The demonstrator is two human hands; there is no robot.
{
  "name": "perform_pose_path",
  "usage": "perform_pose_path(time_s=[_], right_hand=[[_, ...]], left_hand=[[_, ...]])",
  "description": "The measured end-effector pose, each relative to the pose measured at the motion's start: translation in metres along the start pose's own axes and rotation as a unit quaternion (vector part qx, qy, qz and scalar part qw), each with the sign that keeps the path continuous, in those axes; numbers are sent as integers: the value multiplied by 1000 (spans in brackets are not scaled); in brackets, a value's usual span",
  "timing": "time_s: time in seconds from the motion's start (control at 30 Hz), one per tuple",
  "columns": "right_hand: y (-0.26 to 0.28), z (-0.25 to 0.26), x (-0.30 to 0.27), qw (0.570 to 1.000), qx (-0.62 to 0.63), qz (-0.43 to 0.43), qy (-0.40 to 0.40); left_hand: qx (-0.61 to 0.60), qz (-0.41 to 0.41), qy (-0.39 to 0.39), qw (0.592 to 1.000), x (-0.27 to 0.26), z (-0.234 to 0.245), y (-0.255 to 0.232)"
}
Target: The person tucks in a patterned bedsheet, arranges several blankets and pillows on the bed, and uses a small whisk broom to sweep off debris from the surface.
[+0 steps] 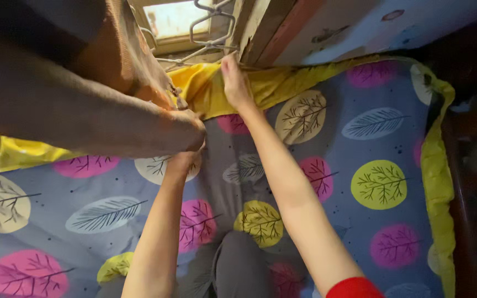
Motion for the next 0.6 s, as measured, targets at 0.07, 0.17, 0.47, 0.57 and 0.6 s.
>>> perform_pose_path(time_s=[0.07, 0.17, 0.47, 0.57, 0.6], right_hand=[[0, 4, -18, 993, -70, 91, 32], [-8, 1, -28, 970, -177, 130, 108], [11, -13, -12, 932, -308, -13, 189], [24, 3, 3, 911, -313, -36, 268], [25, 12, 3, 895, -306, -47, 321]], left_hand=[[41, -43, -14, 998, 24, 5, -17], [84, -82, -14, 993, 32, 12, -32], [229, -121, 1, 966, 44, 25, -53], [243, -149, 11, 958, 55, 40, -61], [274, -174, 28, 945, 54, 42, -63]])
Point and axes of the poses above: each hand's wrist, its own x-axis towards the middle knuckle, its own z-axis out of the back of the hand, y = z × x, the point moved 1 cm from there along x, towards the middle knuckle
